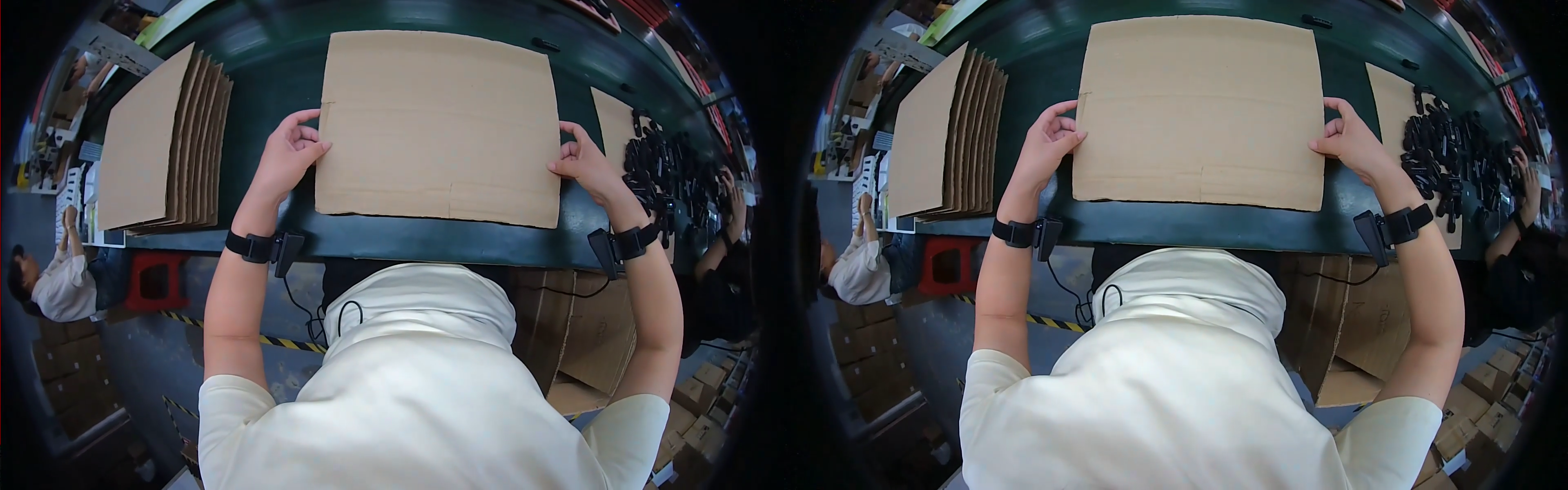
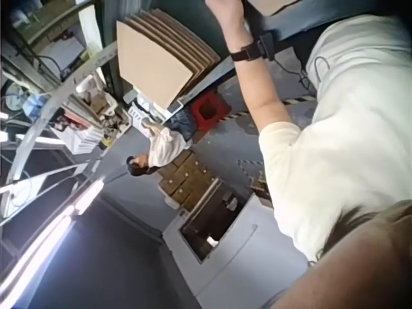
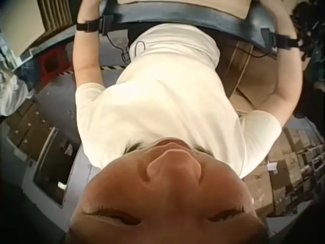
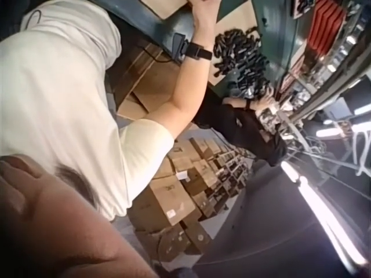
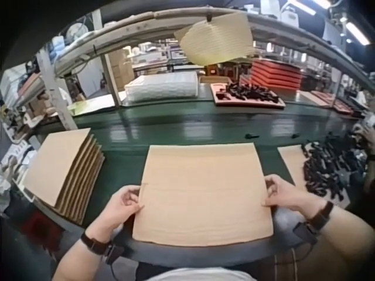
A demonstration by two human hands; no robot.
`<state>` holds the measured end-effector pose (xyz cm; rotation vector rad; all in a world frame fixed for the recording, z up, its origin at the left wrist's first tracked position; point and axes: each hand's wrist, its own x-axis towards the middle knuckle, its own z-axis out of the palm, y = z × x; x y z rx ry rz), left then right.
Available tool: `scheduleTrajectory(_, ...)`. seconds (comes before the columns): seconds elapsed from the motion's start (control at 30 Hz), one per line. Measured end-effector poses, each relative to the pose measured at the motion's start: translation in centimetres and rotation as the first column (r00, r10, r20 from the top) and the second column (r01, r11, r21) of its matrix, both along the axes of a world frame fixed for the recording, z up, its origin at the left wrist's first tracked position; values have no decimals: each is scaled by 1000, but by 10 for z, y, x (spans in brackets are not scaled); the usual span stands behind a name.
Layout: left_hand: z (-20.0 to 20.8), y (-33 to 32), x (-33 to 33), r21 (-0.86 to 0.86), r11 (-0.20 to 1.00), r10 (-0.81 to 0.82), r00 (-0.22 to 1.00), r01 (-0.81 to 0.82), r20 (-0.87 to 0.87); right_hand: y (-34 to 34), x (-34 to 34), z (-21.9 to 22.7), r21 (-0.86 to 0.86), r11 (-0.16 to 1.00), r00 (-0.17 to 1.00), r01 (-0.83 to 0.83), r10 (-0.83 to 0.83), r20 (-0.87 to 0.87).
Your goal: The person picks up microphones one at a time from a cardboard sheet, turns them over to press buttons, and arranges them in rows before replacing the sheet with a new one from a stack.
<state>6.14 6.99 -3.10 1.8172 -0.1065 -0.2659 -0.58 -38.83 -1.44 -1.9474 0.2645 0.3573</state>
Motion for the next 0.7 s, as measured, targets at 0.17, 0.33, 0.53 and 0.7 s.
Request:
scheduleTrajectory(0.17, -3, 1, -2, 28, 999, 22, 1000, -22, 19, 5, 1, 0, -19, 1000, 1000, -5, 5, 8)
scheduleTrajectory(0.33, -4, 1, -1, 65, 998, 7, 1000, -8, 14, -3, 2, -4, -20, 1000, 1000, -19, 19, 7)
scheduleTrajectory(0.53, -7, 3, -2, 222, 974, 3, 988, -37, 153, 0, 3, -4, -17, 1000, 1000, 24, -24, -1)
scheduleTrajectory(0.7, -8, -3, -12, 52, 999, -2, 984, -7, 178, 2, 0, 0, -11, 998, 998, 59, -59, -21)
